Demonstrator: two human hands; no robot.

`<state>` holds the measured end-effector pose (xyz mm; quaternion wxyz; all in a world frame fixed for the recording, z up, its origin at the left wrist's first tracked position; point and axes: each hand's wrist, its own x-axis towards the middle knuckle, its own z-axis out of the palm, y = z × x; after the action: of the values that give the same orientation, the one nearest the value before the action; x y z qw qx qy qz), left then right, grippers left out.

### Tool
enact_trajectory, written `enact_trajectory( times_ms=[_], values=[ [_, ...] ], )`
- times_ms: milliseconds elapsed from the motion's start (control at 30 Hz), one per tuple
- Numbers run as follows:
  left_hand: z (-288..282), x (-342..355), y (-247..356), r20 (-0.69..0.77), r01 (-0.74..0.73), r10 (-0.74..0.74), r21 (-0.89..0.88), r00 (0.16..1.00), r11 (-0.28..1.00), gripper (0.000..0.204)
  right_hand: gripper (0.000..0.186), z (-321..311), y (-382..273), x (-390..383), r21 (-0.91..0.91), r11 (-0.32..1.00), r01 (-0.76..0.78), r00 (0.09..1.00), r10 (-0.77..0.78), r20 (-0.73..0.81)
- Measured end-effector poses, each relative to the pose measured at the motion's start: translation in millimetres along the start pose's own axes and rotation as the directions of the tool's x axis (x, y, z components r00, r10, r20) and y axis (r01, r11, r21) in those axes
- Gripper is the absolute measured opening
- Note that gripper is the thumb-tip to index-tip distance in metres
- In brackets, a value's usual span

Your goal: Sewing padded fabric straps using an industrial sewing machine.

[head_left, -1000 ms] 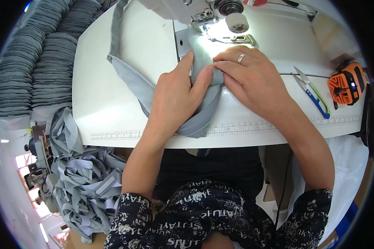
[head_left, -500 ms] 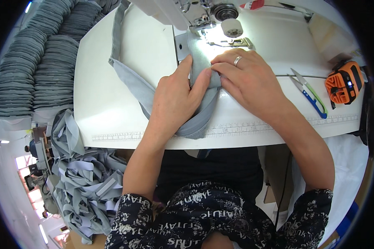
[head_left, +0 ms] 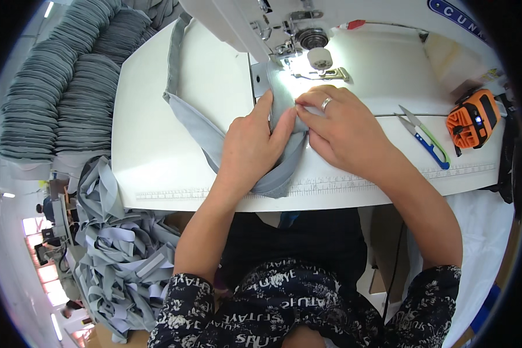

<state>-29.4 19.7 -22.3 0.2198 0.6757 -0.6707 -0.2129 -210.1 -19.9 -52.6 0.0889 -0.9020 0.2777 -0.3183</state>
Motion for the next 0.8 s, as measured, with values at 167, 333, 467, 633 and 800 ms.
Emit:
enact_trajectory(
  times_ms=[167, 333, 467, 633, 800],
  values=[
    [2.8, -0.3, -2.2, -0.048, 0.004, -0.005, -0.028, 0.999, 1.000, 0.050, 0.021, 5.1, -2.0, 1.7, 0.003, 0.998, -0.055, 0.997, 0.055, -0.045],
    [3.4, 0.9, -3.0, -0.045, -0.012, 0.011, -0.011, 0.999, 1.000, 0.048, 0.020, 4.4, -0.7, 0.9, -0.028, 0.999, -0.019, 0.999, 0.018, -0.046],
    [3.1, 0.3, -4.0, -0.059, -0.035, 0.036, 0.014, 0.998, 0.999, 0.047, 0.029, 3.2, -0.7, 2.3, -0.018, 1.000, 0.006, 1.000, -0.007, -0.006],
    [2.0, 1.5, -4.6, 0.007, -0.041, 0.041, 0.060, 0.999, 0.997, 0.055, 0.022, 4.2, 4.6, 1.0, -0.045, 0.996, 0.077, 0.997, -0.078, -0.019],
    [-1.5, 0.4, -5.7, 0.010, -0.005, 0.004, 0.029, 1.000, 1.000, 0.054, 0.024, 1.7, 10.0, 2.1, 0.051, 0.996, 0.074, 0.997, -0.075, 0.021]
  ],
)
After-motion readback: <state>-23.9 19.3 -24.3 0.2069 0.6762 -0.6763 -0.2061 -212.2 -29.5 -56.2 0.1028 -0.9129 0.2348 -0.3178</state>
